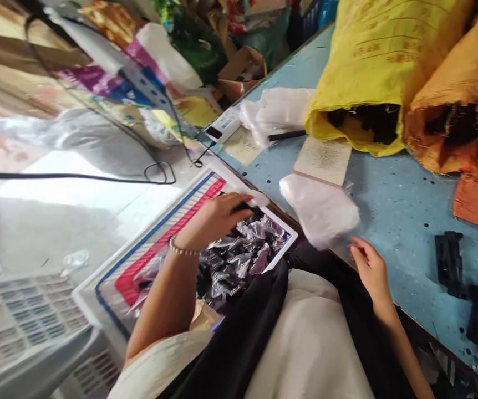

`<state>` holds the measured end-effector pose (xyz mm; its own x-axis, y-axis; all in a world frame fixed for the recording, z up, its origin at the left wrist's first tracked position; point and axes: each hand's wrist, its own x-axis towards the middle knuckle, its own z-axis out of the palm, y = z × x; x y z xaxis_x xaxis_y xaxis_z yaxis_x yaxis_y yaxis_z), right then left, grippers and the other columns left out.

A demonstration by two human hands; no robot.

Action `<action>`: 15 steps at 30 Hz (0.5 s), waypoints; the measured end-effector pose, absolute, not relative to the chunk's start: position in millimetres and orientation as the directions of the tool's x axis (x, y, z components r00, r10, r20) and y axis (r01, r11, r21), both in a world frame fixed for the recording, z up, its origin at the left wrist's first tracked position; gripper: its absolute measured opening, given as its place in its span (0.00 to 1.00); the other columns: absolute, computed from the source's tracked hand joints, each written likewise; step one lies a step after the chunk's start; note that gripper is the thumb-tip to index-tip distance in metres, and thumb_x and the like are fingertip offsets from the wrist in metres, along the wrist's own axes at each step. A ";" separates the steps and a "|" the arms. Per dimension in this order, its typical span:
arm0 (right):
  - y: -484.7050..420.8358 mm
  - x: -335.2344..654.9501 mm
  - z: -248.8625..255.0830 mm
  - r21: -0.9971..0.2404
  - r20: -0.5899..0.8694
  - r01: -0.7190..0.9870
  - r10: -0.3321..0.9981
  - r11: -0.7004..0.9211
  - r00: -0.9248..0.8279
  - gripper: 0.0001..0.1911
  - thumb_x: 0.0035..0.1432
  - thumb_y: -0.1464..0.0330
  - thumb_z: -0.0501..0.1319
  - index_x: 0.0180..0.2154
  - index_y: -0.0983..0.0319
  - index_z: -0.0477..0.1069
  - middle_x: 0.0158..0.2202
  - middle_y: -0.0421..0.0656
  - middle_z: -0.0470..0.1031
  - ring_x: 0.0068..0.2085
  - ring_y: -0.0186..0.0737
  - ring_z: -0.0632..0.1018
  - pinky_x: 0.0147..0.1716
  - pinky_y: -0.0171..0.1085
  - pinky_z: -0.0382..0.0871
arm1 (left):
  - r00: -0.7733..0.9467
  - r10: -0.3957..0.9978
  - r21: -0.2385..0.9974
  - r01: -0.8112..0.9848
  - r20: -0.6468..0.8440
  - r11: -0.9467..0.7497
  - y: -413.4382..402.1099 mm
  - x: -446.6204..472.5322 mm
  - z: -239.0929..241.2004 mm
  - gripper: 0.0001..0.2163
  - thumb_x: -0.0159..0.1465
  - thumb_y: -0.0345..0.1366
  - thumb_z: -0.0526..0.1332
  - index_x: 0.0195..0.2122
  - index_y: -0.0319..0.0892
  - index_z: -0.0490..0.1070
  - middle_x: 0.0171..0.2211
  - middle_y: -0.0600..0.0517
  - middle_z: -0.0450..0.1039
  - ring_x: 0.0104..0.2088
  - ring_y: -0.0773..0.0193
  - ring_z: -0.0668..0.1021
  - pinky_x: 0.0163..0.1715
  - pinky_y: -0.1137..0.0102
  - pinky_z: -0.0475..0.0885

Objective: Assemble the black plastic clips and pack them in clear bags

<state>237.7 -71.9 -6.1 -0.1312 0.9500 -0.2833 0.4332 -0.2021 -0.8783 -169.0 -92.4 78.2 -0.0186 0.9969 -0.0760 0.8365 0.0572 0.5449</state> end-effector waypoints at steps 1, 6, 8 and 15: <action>-70.2 241.8 -13.1 -0.862 -0.284 0.461 0.954 -0.208 -0.100 0.23 0.61 0.52 0.61 0.51 0.60 0.74 0.43 0.48 0.80 0.41 0.45 0.80 0.44 0.45 0.76 | -0.168 0.975 0.460 0.861 -0.145 0.217 -98.8 -199.1 68.5 0.15 0.65 0.41 0.60 0.50 0.44 0.75 0.49 0.47 0.79 0.50 0.52 0.79 0.55 0.60 0.73; -70.0 253.2 -29.0 -0.838 -0.279 0.495 0.960 -0.230 -0.026 0.24 0.61 0.51 0.61 0.50 0.60 0.75 0.42 0.49 0.81 0.36 0.43 0.79 0.42 0.46 0.75 | -0.695 0.663 0.180 0.640 -0.279 0.747 -161.3 -310.8 16.5 0.13 0.62 0.36 0.61 0.46 0.37 0.75 0.49 0.42 0.78 0.52 0.50 0.77 0.57 0.58 0.68; -70.3 253.6 -29.3 -0.835 -0.268 0.503 0.963 -0.223 -0.018 0.22 0.61 0.52 0.62 0.49 0.60 0.75 0.42 0.48 0.80 0.35 0.42 0.78 0.43 0.45 0.74 | -0.784 0.558 0.158 0.535 -0.271 0.830 -193.1 -333.8 7.5 0.13 0.62 0.34 0.61 0.46 0.36 0.74 0.50 0.41 0.78 0.53 0.50 0.76 0.57 0.57 0.67; -68.8 246.4 -27.6 -0.823 -0.238 0.529 0.971 -0.207 0.010 0.24 0.61 0.51 0.62 0.49 0.61 0.76 0.40 0.47 0.80 0.34 0.40 0.77 0.43 0.43 0.72 | -0.931 0.316 0.146 0.292 -0.186 0.945 -269.3 -370.5 1.5 0.10 0.64 0.37 0.59 0.41 0.35 0.72 0.41 0.45 0.79 0.51 0.48 0.75 0.54 0.57 0.67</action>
